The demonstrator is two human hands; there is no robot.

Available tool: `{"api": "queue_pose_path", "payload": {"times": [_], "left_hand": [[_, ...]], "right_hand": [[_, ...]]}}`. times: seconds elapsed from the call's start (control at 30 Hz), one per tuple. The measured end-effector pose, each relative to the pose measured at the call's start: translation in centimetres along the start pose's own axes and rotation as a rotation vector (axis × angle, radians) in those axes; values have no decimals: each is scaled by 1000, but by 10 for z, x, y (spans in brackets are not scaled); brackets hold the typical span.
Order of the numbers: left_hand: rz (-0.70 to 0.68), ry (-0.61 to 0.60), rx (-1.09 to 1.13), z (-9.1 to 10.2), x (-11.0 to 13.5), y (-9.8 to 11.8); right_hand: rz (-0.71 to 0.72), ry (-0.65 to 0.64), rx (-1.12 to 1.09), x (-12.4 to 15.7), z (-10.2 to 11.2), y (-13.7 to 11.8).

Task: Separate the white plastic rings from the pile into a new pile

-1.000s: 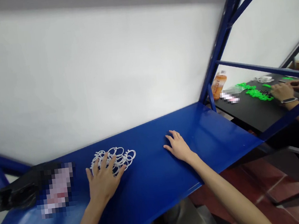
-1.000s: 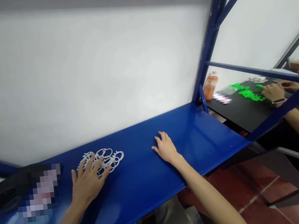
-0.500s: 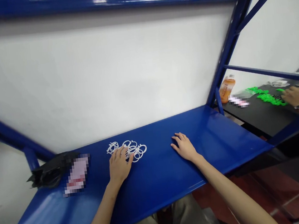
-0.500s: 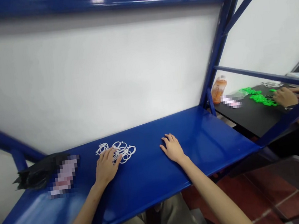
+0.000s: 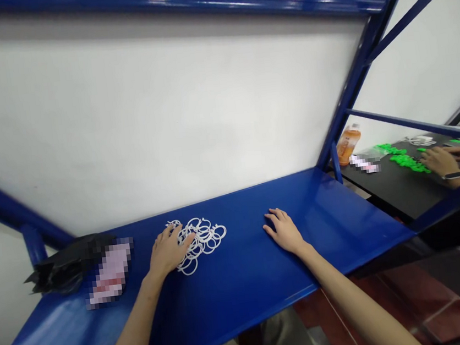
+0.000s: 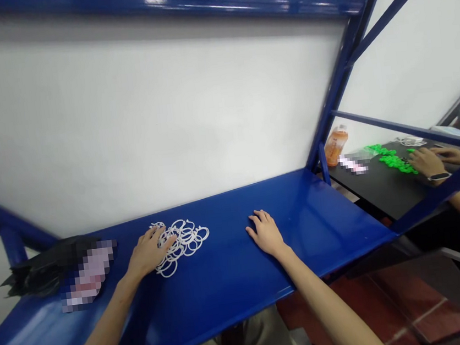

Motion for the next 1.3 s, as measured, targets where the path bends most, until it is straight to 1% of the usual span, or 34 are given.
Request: {"api": "queue_pose_path", "payload": {"times": [0.07,0.17,0.27,0.37,0.47,0.6,0.77,0.83,0.9,1.0,1.1,1.17,1.23,1.3], "left_hand": [[-35,18,9,0,0,2],[-98,83,22,2,0,4],[-121,131,38,4,-4,1],[-152,181,82,9,-9,0],[-217,237,142,16,-11,4],[-220,282,180,22,-9,8],[-240,334,145,31,-5,19],[-268,323,121,31,-5,27],[-289,287,48,28,-4,35],[-280,186,-91,15,-5,43],[-235,39,-124,-6,-7,44],[-205,-38,-123,-18,-9,42],[-188,-72,-130,-25,-11,40],[-175,-80,-138,-28,-14,39]], "right_hand": [[-1,-1,-2,0,0,0],[-1,-5,-2,0,-1,0],[-3,-2,-3,1,-1,0],[-3,-2,-10,1,0,0],[-5,-7,-15,1,1,-1],[-11,-12,-30,1,1,-1],[-11,-9,-37,1,2,-2],[-16,-13,-33,1,3,-2],[-25,-20,-29,1,4,-3],[-30,-25,-30,2,6,-4],[-30,-18,-32,2,6,-4],[-31,-16,-34,2,5,-4],[-36,-17,-39,3,5,-3],[-43,-21,-44,3,5,-3]]}}
Point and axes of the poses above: each hand's wrist, its own x-axis away from the middle knuckle, its own z-axis out of the back of the hand, y = z × x, the point moved 10 cm from there along -x, towards the middle knuckle, and after that the axes turned 8 degrees about -z, right-handed, at the moved point
